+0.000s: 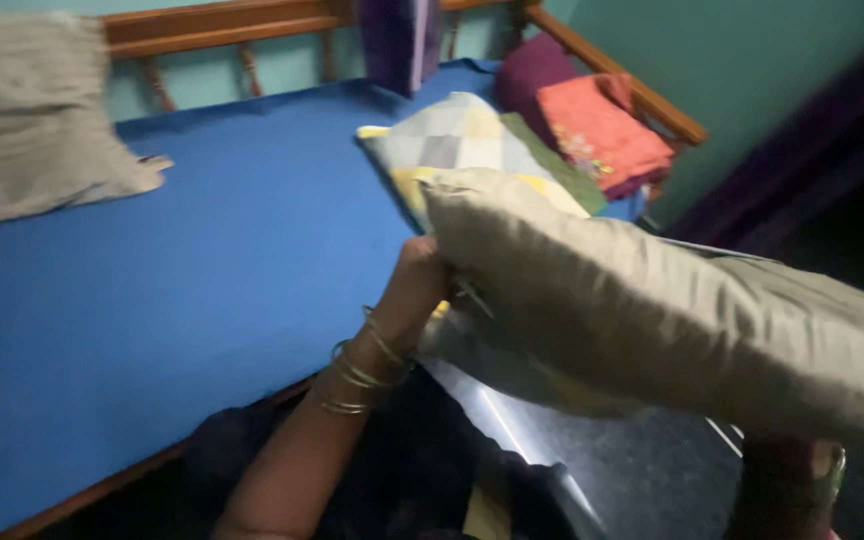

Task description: The person inserts a pillow into a yellow and gray striped pillowcase on a bed, then smooths and adjusts the case. The person then removes the pillow from the case and folds the case on the bed.

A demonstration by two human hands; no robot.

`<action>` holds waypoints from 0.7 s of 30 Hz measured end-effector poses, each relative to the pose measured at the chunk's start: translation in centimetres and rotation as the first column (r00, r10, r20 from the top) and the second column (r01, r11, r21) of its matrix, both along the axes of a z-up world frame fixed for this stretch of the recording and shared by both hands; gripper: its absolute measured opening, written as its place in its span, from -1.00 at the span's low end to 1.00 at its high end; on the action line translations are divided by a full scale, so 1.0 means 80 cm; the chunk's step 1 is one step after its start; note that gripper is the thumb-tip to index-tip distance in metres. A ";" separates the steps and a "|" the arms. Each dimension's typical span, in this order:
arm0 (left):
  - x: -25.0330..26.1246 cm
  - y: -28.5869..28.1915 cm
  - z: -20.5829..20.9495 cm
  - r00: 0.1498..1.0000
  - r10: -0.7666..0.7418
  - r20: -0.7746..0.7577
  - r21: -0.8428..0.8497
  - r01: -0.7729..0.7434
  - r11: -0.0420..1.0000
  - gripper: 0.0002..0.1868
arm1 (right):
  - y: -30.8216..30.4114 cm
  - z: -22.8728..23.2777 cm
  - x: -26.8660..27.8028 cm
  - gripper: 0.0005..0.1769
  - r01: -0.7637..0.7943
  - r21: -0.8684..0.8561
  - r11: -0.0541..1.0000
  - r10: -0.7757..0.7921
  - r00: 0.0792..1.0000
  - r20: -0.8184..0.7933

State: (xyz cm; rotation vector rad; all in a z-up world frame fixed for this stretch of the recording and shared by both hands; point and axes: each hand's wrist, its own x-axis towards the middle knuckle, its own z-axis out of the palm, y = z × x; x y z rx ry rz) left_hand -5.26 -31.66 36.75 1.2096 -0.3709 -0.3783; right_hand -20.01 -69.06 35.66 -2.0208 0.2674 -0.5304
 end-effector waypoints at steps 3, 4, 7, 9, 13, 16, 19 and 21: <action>0.028 -0.084 -0.060 0.989 -0.105 -0.107 0.056 0.111 0.992 -0.73 | -0.053 0.003 -0.060 -0.48 0.145 0.029 0.989 -0.146 0.989 0.028; 0.037 -0.109 -0.091 0.966 -0.109 -0.233 0.119 0.140 0.983 -0.70 | -0.067 -0.006 -0.078 -0.47 0.185 0.046 0.982 -0.186 0.982 0.021; 0.032 -0.151 -0.201 0.913 -0.029 -0.408 0.127 0.088 0.988 -0.66 | -0.097 -0.049 -0.113 -0.49 0.291 0.144 0.946 -0.289 0.957 -0.038; 0.010 -0.163 -0.265 0.826 -0.012 -0.564 0.169 0.129 0.977 -0.69 | -0.109 -0.091 -0.118 -0.50 0.351 0.244 0.904 -0.334 0.936 -0.109; 0.018 -0.146 -0.286 0.970 -0.133 0.203 0.934 -0.151 0.323 -0.66 | -0.096 -0.172 -0.103 -0.53 0.474 0.452 0.756 -0.392 0.880 -0.268; 0.054 -0.085 -0.257 0.981 0.036 0.189 0.915 -0.190 0.356 -0.71 | -0.074 -0.190 -0.098 -0.54 0.388 0.461 0.798 -0.244 0.908 -0.341; 0.031 -0.079 -0.242 0.918 0.201 0.341 0.678 -0.389 0.623 -0.74 | -0.063 -0.196 -0.096 -0.55 0.167 0.465 0.869 -0.009 0.946 -0.323; 0.020 -0.086 -0.211 0.934 0.158 0.322 0.601 -0.330 0.728 -0.74 | -0.082 -0.199 -0.071 -0.57 0.186 0.616 0.766 -0.063 0.974 -0.216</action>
